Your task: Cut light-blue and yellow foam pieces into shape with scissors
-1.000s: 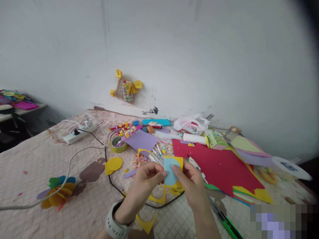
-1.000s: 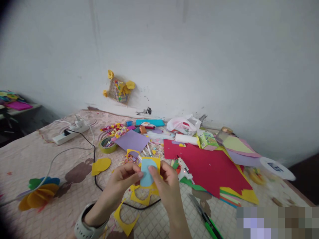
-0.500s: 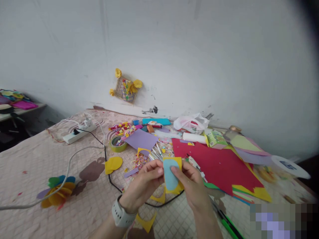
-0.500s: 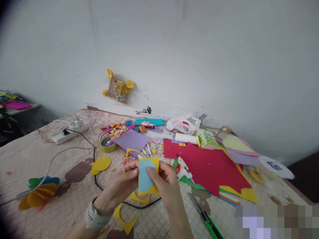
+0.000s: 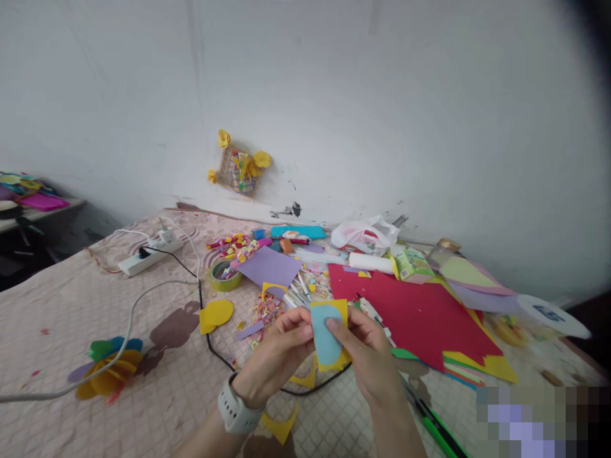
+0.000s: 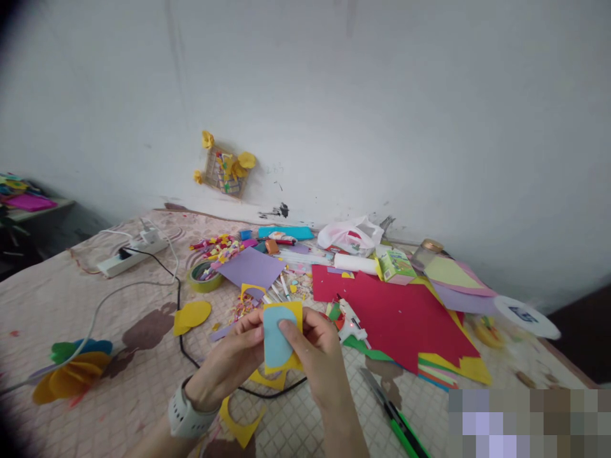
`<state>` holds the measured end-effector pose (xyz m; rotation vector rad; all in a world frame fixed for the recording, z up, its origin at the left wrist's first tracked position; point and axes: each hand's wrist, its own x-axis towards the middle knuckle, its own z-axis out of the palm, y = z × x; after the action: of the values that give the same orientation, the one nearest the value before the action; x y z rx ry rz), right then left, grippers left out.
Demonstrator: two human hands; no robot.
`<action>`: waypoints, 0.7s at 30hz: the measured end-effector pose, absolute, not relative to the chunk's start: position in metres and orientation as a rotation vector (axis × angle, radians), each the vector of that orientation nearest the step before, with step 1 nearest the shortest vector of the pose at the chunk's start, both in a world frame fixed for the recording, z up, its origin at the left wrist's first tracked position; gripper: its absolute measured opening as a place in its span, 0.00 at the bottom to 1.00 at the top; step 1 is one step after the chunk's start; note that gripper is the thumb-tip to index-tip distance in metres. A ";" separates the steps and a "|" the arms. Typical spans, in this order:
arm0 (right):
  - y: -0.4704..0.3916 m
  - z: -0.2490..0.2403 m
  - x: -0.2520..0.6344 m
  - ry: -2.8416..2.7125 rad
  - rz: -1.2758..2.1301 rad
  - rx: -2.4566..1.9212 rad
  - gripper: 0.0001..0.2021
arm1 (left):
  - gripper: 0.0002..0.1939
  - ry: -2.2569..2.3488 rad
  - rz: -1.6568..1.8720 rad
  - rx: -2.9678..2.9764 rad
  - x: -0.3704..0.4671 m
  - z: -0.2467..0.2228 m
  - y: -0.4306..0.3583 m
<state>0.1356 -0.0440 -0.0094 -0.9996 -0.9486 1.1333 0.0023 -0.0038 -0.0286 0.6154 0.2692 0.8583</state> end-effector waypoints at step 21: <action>-0.045 -0.011 0.143 -1.026 0.962 -1.147 0.10 | 0.07 0.474 0.824 1.030 -0.005 -0.019 -0.003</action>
<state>0.1426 -0.0445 -0.0115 -1.1466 -1.0256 0.9623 -0.0046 -0.0028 -0.0195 1.0299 0.4742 0.8242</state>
